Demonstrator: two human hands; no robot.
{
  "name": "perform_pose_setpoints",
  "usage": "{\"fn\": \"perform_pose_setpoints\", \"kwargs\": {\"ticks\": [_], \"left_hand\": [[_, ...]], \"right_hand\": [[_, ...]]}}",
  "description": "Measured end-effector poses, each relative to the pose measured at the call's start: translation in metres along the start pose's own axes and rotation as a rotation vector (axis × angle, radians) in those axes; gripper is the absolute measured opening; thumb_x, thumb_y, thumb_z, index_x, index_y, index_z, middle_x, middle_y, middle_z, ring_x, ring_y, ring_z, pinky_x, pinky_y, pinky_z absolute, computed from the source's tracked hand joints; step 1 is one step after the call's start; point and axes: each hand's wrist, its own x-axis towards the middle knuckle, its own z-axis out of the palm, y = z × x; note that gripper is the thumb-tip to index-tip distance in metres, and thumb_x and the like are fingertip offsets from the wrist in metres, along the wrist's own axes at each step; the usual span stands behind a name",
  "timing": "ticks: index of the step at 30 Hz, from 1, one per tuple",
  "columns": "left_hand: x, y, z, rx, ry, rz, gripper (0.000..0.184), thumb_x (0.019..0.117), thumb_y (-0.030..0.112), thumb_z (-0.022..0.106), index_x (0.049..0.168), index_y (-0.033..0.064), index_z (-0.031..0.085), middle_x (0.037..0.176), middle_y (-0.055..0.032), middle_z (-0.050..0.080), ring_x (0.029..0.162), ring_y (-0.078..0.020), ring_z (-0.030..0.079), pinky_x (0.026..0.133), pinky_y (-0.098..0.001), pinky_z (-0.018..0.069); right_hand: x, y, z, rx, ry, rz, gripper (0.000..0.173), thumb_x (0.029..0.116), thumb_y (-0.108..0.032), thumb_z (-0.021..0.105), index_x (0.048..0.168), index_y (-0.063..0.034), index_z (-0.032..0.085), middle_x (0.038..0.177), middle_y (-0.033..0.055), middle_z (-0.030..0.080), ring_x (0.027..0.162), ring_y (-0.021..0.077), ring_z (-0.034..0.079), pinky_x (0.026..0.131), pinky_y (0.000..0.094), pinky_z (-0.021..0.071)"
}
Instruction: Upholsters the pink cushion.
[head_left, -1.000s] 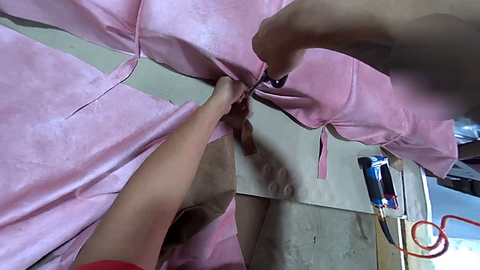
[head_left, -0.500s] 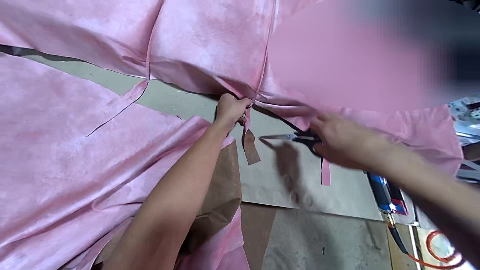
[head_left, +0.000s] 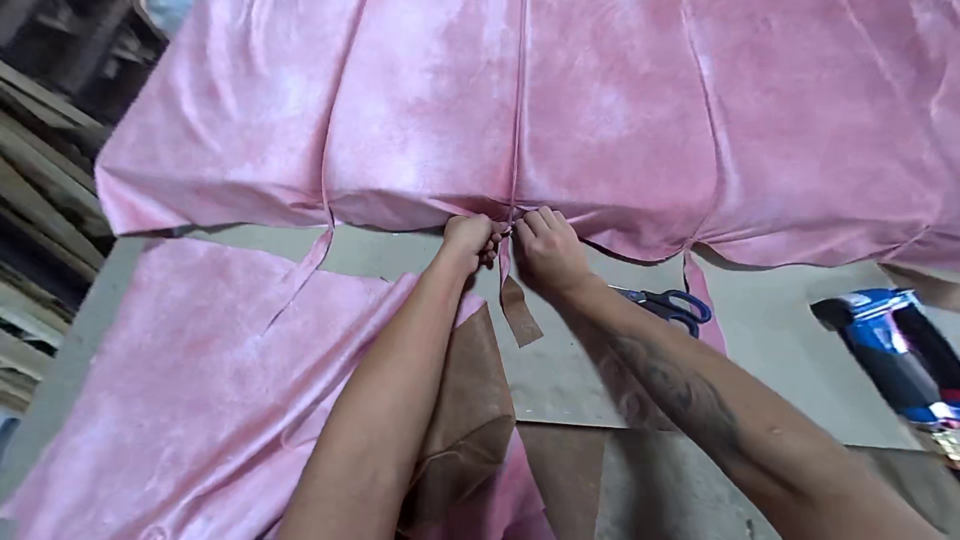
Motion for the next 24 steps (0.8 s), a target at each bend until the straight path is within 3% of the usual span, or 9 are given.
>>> {"fn": "perform_pose_setpoints", "kwargs": {"ticks": [3, 8, 10, 14, 17, 20, 22, 24], "left_hand": [[0.001, 0.000, 0.006, 0.013, 0.070, -0.003, 0.011, 0.0928, 0.014, 0.068, 0.097, 0.0050, 0.073, 0.067, -0.0028, 0.064, 0.047, -0.0101, 0.054, 0.045, -0.0257, 0.0468], [0.000, -0.001, 0.012, 0.041, 0.114, 0.016, 0.010, 0.0918, 0.013, 0.066, 0.094, 0.0049, 0.071, 0.069, -0.0040, 0.067, 0.049, -0.0112, 0.059, 0.045, -0.0263, 0.0493], [0.000, -0.002, 0.015, 0.073, 0.141, 0.032, 0.007, 0.0891, 0.011, 0.066, 0.089, 0.0047, 0.069, 0.069, -0.0047, 0.068, 0.050, -0.0125, 0.061, 0.046, -0.0282, 0.0515], [0.000, -0.006, 0.011, 0.175, 0.168, 0.117, 0.015, 0.0870, 0.016, 0.072, 0.093, 0.0027, 0.069, 0.072, -0.0073, 0.070, 0.055, -0.0169, 0.066, 0.052, -0.0346, 0.0572], [0.005, -0.018, 0.012, 0.277, 0.259, 0.274, 0.027, 0.0814, 0.023, 0.081, 0.088, 0.0019, 0.067, 0.071, -0.0095, 0.070, 0.058, -0.0218, 0.069, 0.057, -0.0432, 0.0604], [0.004, -0.032, 0.012, 0.343, 0.329, 0.371, 0.034, 0.0826, 0.031, 0.081, 0.071, 0.0038, 0.065, 0.066, -0.0109, 0.067, 0.059, -0.0253, 0.067, 0.061, -0.0508, 0.0579], [0.003, -0.032, 0.011, 0.298, 0.300, 0.383, 0.035, 0.0852, 0.028, 0.080, 0.068, 0.0039, 0.061, 0.062, -0.0093, 0.064, 0.054, -0.0225, 0.064, 0.055, -0.0454, 0.0568], [-0.002, -0.025, 0.010, 0.231, 0.232, 0.307, 0.030, 0.0871, 0.023, 0.080, 0.075, 0.0010, 0.064, 0.060, -0.0069, 0.065, 0.048, -0.0173, 0.062, 0.049, -0.0367, 0.0553]], "right_hand": [[0.001, -0.006, 0.011, -0.078, 0.060, 0.031, 0.022, 0.1021, -0.003, 0.045, 0.099, 0.0045, 0.066, 0.094, 0.0192, 0.066, 0.094, 0.0366, 0.065, 0.083, 0.0476, 0.0527], [0.014, -0.014, 0.004, -0.172, -0.116, 0.030, 0.022, 0.0996, -0.001, 0.044, 0.092, 0.0094, 0.062, 0.094, 0.0242, 0.062, 0.096, 0.0410, 0.063, 0.084, 0.0517, 0.0498], [0.015, -0.014, 0.003, -0.163, -0.143, 0.016, 0.022, 0.0997, -0.002, 0.045, 0.092, 0.0100, 0.062, 0.093, 0.0248, 0.061, 0.096, 0.0416, 0.062, 0.085, 0.0523, 0.0491], [0.003, -0.006, 0.002, -0.012, -0.100, 0.007, 0.016, 0.0968, 0.002, 0.051, 0.098, 0.0077, 0.066, 0.098, 0.0229, 0.065, 0.100, 0.0399, 0.064, 0.087, 0.0515, 0.0524], [-0.020, -0.001, -0.007, 0.205, -0.162, 0.225, 0.025, 0.1000, -0.005, 0.053, 0.114, -0.0030, 0.073, 0.108, 0.0182, 0.066, 0.107, 0.0358, 0.064, 0.091, 0.0493, 0.0541], [-0.056, -0.016, -0.054, 0.314, -0.167, 0.514, 0.024, 0.1019, -0.017, 0.056, 0.111, -0.0050, 0.075, 0.120, 0.0169, 0.067, 0.114, 0.0339, 0.064, 0.097, 0.0515, 0.0548], [-0.090, -0.019, -0.106, 0.238, -0.166, 0.606, 0.028, 0.1042, -0.024, 0.055, 0.118, -0.0064, 0.072, 0.126, 0.0181, 0.064, 0.118, 0.0371, 0.062, 0.096, 0.0570, 0.0524], [-0.124, -0.002, -0.142, 0.125, -0.230, 0.745, 0.037, 0.1036, -0.032, 0.055, 0.122, -0.0036, 0.068, 0.131, 0.0238, 0.060, 0.123, 0.0462, 0.056, 0.098, 0.0651, 0.0479]]}}
